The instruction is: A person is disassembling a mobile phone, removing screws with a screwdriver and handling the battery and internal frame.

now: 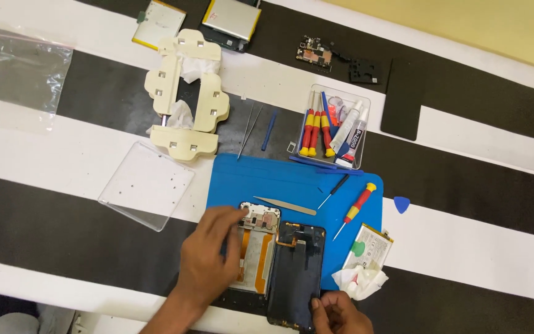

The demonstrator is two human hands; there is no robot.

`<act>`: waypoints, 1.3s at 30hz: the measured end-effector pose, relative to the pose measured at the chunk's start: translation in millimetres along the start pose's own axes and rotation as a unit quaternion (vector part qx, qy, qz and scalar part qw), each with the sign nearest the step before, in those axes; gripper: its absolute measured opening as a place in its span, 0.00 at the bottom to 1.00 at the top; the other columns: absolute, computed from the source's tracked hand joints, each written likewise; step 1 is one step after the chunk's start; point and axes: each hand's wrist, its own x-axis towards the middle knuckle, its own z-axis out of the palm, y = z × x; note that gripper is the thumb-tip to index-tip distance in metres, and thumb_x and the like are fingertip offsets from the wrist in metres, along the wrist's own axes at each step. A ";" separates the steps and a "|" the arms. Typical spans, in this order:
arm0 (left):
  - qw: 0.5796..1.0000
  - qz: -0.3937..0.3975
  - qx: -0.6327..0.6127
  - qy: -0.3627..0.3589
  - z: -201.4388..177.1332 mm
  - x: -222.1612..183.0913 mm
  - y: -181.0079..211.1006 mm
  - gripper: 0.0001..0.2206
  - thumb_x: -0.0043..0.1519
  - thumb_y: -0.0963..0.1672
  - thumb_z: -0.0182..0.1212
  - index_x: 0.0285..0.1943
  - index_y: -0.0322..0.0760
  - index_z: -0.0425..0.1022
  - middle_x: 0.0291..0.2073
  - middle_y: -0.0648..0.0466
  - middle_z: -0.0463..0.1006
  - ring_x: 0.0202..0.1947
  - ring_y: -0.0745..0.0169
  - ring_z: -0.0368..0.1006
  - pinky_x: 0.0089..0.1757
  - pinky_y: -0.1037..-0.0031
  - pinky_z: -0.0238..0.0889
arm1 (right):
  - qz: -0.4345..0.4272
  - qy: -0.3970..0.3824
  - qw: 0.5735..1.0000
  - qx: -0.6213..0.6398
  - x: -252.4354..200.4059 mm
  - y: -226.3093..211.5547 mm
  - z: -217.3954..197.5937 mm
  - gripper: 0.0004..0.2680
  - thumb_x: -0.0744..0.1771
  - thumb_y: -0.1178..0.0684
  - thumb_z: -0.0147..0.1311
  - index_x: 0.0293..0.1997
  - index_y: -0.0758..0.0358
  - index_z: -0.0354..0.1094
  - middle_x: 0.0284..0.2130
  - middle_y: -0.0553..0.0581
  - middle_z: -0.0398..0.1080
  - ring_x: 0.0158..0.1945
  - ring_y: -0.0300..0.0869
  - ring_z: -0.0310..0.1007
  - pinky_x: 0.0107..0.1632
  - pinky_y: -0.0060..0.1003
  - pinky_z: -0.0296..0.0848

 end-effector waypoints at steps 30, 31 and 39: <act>0.984 -0.117 -0.132 -0.023 -23.3 -41.8 3.1 0.12 0.63 0.37 0.51 0.47 0.39 0.81 0.45 0.51 0.82 0.49 0.56 0.79 0.49 0.66 0.72 | 0.034 -0.048 0.975 0.213 -54.3 -61.5 -2.9 0.33 0.60 0.52 0.64 0.74 0.34 0.54 0.60 0.36 0.79 0.59 0.33 0.82 0.59 0.28 0.79; 0.986 -0.104 -0.129 -0.037 -27.2 -42.6 2.8 0.12 0.63 0.38 0.51 0.50 0.38 0.80 0.48 0.50 0.81 0.50 0.56 0.79 0.49 0.67 0.73 | -0.003 -0.037 0.978 0.205 -47.9 -54.0 -1.6 0.33 0.60 0.51 0.64 0.74 0.39 0.54 0.60 0.39 0.78 0.59 0.34 0.82 0.60 0.29 0.77; 0.981 0.067 -0.005 -0.184 -49.8 -23.4 -21.7 0.17 0.60 0.35 0.55 0.57 0.37 0.74 0.56 0.48 0.77 0.52 0.49 0.77 0.47 0.60 0.78 | -0.056 -0.028 0.988 0.139 -27.9 -50.8 -14.8 0.30 0.63 0.54 0.63 0.75 0.41 0.56 0.52 0.47 0.75 0.44 0.39 0.77 0.47 0.33 0.76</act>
